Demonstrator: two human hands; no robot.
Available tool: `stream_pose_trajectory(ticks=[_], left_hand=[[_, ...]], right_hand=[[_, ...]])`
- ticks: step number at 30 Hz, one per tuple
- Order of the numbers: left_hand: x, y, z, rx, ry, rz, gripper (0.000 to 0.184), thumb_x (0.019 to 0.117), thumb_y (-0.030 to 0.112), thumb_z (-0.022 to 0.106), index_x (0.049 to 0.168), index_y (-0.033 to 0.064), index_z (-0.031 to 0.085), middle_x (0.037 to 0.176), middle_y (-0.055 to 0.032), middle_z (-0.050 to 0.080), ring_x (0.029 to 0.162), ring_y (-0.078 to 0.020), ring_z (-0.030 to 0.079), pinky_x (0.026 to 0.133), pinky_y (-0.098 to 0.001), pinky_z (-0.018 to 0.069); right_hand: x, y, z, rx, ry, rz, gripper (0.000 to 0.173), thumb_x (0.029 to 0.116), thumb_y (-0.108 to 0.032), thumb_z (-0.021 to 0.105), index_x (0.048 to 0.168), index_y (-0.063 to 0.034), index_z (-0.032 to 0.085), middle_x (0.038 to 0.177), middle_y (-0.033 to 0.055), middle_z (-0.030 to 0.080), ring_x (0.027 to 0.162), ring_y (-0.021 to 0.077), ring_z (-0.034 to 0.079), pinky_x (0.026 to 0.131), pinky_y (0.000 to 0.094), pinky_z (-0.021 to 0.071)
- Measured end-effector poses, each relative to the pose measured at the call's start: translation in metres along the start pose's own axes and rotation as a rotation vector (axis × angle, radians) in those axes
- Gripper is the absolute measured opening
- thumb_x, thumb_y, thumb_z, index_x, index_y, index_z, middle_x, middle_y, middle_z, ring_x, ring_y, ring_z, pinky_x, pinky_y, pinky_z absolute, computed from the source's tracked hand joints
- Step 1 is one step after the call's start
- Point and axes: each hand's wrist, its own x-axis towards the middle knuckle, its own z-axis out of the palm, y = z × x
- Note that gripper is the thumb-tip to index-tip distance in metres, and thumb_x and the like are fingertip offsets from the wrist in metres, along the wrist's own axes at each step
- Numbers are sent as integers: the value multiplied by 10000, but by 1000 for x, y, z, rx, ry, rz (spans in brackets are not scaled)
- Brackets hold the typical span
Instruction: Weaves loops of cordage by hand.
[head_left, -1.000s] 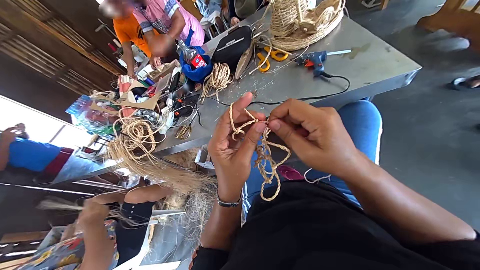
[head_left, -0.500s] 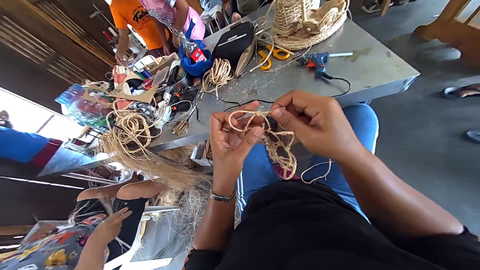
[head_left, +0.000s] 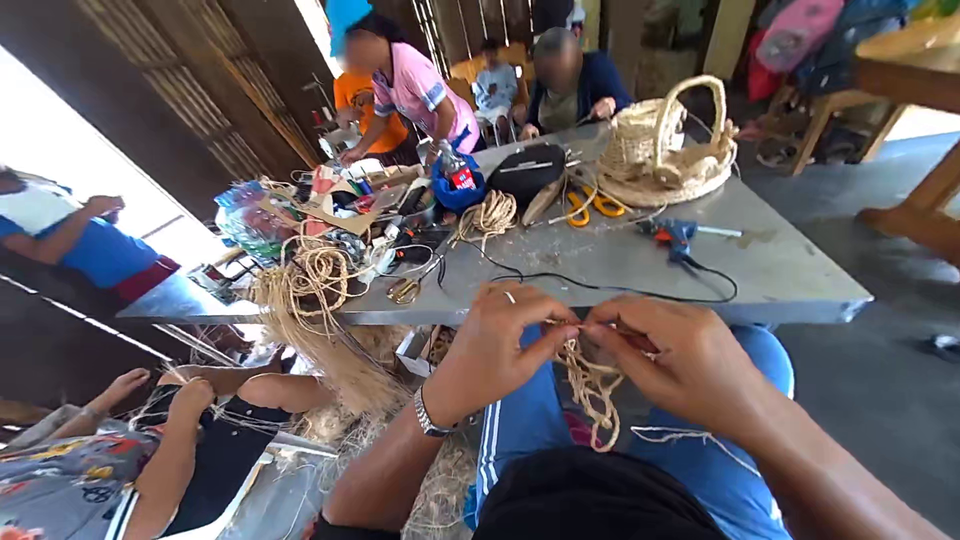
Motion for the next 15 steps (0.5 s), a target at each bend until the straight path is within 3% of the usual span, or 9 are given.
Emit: stream_pose_trajectory(ticks=[2,5,9,12,15], left_hand=[[0,7,-10,250,-55,117,217,1045,289,581,1042,166,759,934,30,710,980,-114,644,1002,-441,415],[-2,24,-27,497,-135,298,192,1064,261,540,1050,173,710,891,-19,655,950,-196,632,992,-491,399],[-15,48,-36,532,-243,467,145,1064,138,503,973,102,611,780,-49,602,786,-223,594,903,-438,426],[-22,54,-37,470,-245,411,185,1075,213,513,1011,88,633,764,-40,609,747,-210,578,865,-403,421],[-22,48,-41,347,-264,228,277,1086,326,477,1121,105,640,834,-26,645,778,-173,614,876,-404,433]], right_hand=[[2,-3,-7,-83,-51,-87,306,1084,-285,468,1076,-89,703,766,23,647,629,115,583,566,303,493],[0,-15,-19,-191,-159,-236,311,1080,-212,417,1101,-86,700,840,62,706,687,192,678,568,372,548],[-9,-31,-25,-243,-266,-394,233,1044,-157,398,1049,-113,627,687,19,575,508,180,563,397,336,426],[-10,-39,-29,-268,-261,-407,226,1047,-147,392,983,-108,605,643,7,521,476,164,516,383,321,380],[-1,-37,-32,-270,-229,-385,230,1042,-140,407,1026,-79,628,681,34,573,532,188,575,425,337,435]])
